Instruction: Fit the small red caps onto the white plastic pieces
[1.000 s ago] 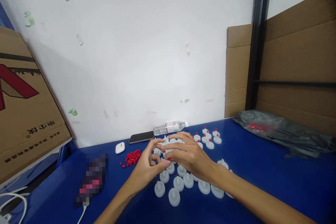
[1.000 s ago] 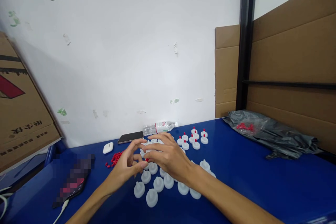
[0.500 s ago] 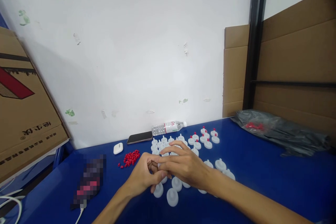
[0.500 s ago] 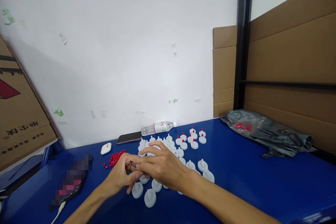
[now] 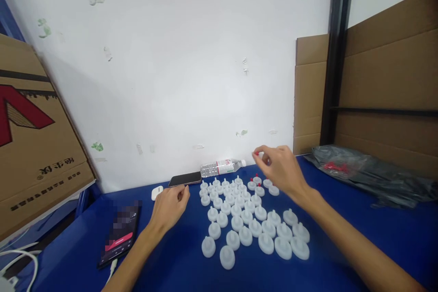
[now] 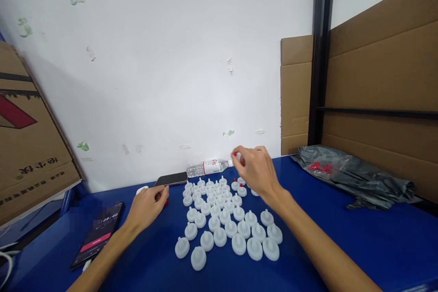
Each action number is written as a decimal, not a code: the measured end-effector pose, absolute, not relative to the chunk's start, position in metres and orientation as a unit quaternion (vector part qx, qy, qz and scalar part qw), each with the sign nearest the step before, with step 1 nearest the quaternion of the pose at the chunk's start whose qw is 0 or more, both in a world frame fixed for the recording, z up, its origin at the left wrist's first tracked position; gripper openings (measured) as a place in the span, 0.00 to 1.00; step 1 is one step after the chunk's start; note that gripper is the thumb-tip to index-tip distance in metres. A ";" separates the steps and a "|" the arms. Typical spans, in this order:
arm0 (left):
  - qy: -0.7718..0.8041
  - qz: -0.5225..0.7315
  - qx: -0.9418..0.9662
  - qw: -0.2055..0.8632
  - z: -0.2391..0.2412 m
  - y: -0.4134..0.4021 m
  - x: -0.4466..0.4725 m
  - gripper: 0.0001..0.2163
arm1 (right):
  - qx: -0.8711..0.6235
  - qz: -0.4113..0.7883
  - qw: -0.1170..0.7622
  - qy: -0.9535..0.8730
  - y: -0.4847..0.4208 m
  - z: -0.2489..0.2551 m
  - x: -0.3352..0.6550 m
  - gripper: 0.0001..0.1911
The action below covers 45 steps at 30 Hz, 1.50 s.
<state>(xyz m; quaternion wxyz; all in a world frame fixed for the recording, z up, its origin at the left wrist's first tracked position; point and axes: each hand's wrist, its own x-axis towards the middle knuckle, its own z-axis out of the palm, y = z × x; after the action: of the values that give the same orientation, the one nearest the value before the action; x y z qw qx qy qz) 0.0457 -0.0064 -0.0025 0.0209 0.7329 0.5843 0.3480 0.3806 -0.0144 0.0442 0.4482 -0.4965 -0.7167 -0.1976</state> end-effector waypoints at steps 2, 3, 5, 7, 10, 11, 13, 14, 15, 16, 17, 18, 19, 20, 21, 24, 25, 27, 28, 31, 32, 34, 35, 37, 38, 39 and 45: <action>0.615 0.290 0.733 -0.035 -0.001 -0.002 0.034 0.22 | -0.570 -0.150 0.407 -0.698 -0.006 0.047 0.401 0.07; 0.624 0.273 0.731 -0.032 0.000 -0.001 0.030 0.22 | -0.603 -0.125 0.389 -0.685 -0.003 0.048 0.411 0.07; 0.631 0.251 0.734 -0.006 0.002 0.000 0.026 0.22 | -0.651 -0.085 0.341 -0.673 0.004 0.048 0.429 0.07; 0.633 0.231 0.739 0.007 0.002 0.001 0.025 0.19 | -0.675 -0.070 0.292 -0.674 0.009 0.047 0.444 0.09; 0.641 0.198 0.741 -0.005 -0.001 0.002 0.027 0.12 | -0.683 -0.029 0.231 -0.692 0.011 0.047 0.460 0.09; 0.643 0.186 0.743 -0.009 -0.002 0.002 0.027 0.10 | -0.674 0.007 0.210 -0.708 0.011 0.047 0.464 0.08; 0.644 0.165 0.747 -0.009 -0.004 0.004 0.026 0.09 | -0.644 0.100 0.169 -0.739 0.010 0.046 0.469 0.07; 0.644 0.158 0.749 -0.005 -0.005 0.005 0.026 0.09 | -0.631 0.145 0.151 -0.747 0.010 0.045 0.472 0.06; 0.644 0.154 0.750 -0.002 -0.006 0.006 0.025 0.08 | -0.622 0.183 0.135 -0.749 0.010 0.044 0.474 0.07; 0.643 0.153 0.750 0.000 -0.007 0.007 0.024 0.08 | -0.615 0.214 0.122 -0.749 0.010 0.042 0.475 0.07; 0.644 0.154 0.749 -0.001 -0.008 0.007 0.023 0.08 | -0.610 0.241 0.111 -0.747 0.011 0.039 0.477 0.07; 0.645 0.156 0.748 -0.004 -0.008 0.008 0.022 0.08 | -0.604 0.267 0.100 -0.744 0.012 0.036 0.477 0.08; 0.645 0.156 0.748 -0.007 -0.009 0.009 0.021 0.08 | -0.597 0.290 0.090 -0.742 0.013 0.032 0.477 0.08; 0.643 0.155 0.750 -0.009 -0.009 0.010 0.020 0.08 | -0.592 0.310 0.081 -0.740 0.015 0.029 0.477 0.09; 0.642 0.152 0.751 -0.009 -0.010 0.011 0.019 0.08 | -0.589 0.324 0.074 -0.737 0.017 0.025 0.476 0.09; 0.641 0.137 0.756 -0.008 -0.011 0.012 0.019 0.08 | -0.590 0.338 0.066 -0.730 0.024 0.016 0.472 0.10; 0.642 0.133 0.755 -0.011 -0.011 0.012 0.019 0.08 | -0.592 0.336 0.067 -0.729 0.025 0.014 0.471 0.11; 0.643 0.128 0.755 -0.019 -0.010 0.012 0.020 0.08 | -0.601 0.325 0.071 -0.727 0.026 0.015 0.472 0.14; 0.643 0.128 0.755 -0.023 -0.010 0.011 0.021 0.08 | -0.606 0.316 0.075 -0.726 0.026 0.017 0.474 0.17; 0.643 0.124 0.755 -0.031 -0.008 0.009 0.023 0.08 | -0.602 0.297 0.116 -0.732 0.020 0.027 0.479 0.22; 0.644 0.123 0.755 -0.033 -0.008 0.009 0.023 0.08 | -0.590 0.300 0.135 -0.737 0.018 0.031 0.481 0.22; 0.647 0.121 0.752 -0.034 -0.007 0.008 0.023 0.08 | -0.551 0.335 0.155 -0.748 0.012 0.036 0.483 0.21; 0.648 0.119 0.751 -0.034 -0.007 0.008 0.023 0.08 | -0.529 0.370 0.146 -0.750 0.010 0.038 0.483 0.22; 0.648 0.115 0.752 -0.035 -0.007 0.007 0.022 0.07 | -0.490 0.452 0.095 -0.739 0.006 0.038 0.481 0.26; 0.647 0.114 0.753 -0.038 -0.007 0.007 0.022 0.07 | -0.476 0.486 0.062 -0.731 0.005 0.037 0.479 0.28; 0.646 0.113 0.754 -0.041 -0.008 0.007 0.022 0.08 | -0.466 0.507 0.032 -0.724 0.004 0.035 0.477 0.30; 0.645 0.109 0.756 -0.035 -0.010 0.007 0.022 0.08 | -0.451 0.516 -0.044 -0.727 0.006 0.027 0.459 0.29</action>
<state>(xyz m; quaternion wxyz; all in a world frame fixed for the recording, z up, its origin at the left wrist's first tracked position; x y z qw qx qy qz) 0.0218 0.0070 -0.0103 -0.0345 0.7558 0.6448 0.1085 0.4586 0.0064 0.0274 -0.0441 -0.4508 -0.7269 0.5162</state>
